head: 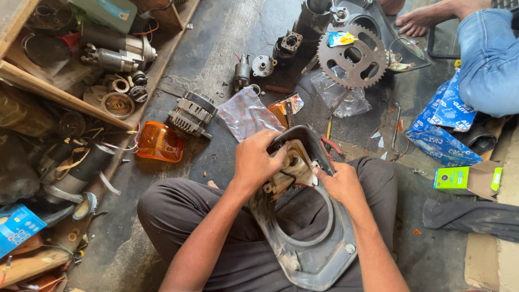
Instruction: The person sits on the floor and uses pliers and a screwdriver to modify and assemble motorcycle tail light components. They trim plastic edges, remove internal parts from a housing, and fit an orange lens into a black housing.
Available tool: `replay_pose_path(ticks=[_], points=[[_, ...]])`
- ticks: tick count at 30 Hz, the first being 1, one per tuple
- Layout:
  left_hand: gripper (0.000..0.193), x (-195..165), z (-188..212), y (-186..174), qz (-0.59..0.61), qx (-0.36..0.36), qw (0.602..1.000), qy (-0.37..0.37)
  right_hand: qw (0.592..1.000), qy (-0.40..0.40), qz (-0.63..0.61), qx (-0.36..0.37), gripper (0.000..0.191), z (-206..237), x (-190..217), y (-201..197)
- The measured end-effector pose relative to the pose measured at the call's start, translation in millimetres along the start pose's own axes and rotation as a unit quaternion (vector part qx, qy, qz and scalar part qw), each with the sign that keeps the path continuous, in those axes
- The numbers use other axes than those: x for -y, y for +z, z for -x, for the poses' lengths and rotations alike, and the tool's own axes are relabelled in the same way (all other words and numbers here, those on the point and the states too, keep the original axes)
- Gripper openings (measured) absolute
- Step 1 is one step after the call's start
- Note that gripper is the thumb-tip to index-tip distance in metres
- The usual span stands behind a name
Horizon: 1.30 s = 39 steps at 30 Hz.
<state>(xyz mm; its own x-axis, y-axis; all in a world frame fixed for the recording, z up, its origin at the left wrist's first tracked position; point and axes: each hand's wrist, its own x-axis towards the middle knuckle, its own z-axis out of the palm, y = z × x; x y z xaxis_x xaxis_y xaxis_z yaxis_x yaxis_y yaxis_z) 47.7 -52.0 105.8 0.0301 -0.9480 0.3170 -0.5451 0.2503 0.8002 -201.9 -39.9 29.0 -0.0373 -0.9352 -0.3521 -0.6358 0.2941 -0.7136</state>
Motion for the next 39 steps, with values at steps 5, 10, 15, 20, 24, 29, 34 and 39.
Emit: replay_pose_path(ticks=[5,10,15,20,24,29,34,39], points=[[0.024,-2,2,2,-0.020,-0.005,1.000,0.009,0.994,-0.049,-0.086,0.040,0.032,-7,-8,3],[0.024,-1,2,2,-0.027,-0.006,1.000,0.007,0.969,-0.078,-0.206,0.114,0.048,-9,-10,-1],[0.023,-2,5,-1,-0.016,-0.005,0.999,0.028,0.979,-0.016,-0.181,0.091,0.040,-7,-3,-3],[0.024,-6,9,-3,-0.019,0.001,1.000,0.016,0.974,0.057,-0.202,0.084,0.040,-13,-1,0],[0.024,-6,10,-3,-0.013,-0.005,1.000,0.024,0.974,0.051,-0.208,0.075,0.037,-13,-5,0],[0.024,-7,9,-4,-0.011,-0.008,1.000,0.019,0.970,0.010,-0.239,0.050,0.028,-5,-9,4],[0.030,-5,7,-7,0.025,0.019,0.999,-0.027,0.957,0.021,-0.288,0.036,0.022,-1,-15,8],[0.068,23,32,-24,0.342,0.081,0.928,-0.124,0.955,0.017,-0.295,0.008,0.019,0,-31,1]])
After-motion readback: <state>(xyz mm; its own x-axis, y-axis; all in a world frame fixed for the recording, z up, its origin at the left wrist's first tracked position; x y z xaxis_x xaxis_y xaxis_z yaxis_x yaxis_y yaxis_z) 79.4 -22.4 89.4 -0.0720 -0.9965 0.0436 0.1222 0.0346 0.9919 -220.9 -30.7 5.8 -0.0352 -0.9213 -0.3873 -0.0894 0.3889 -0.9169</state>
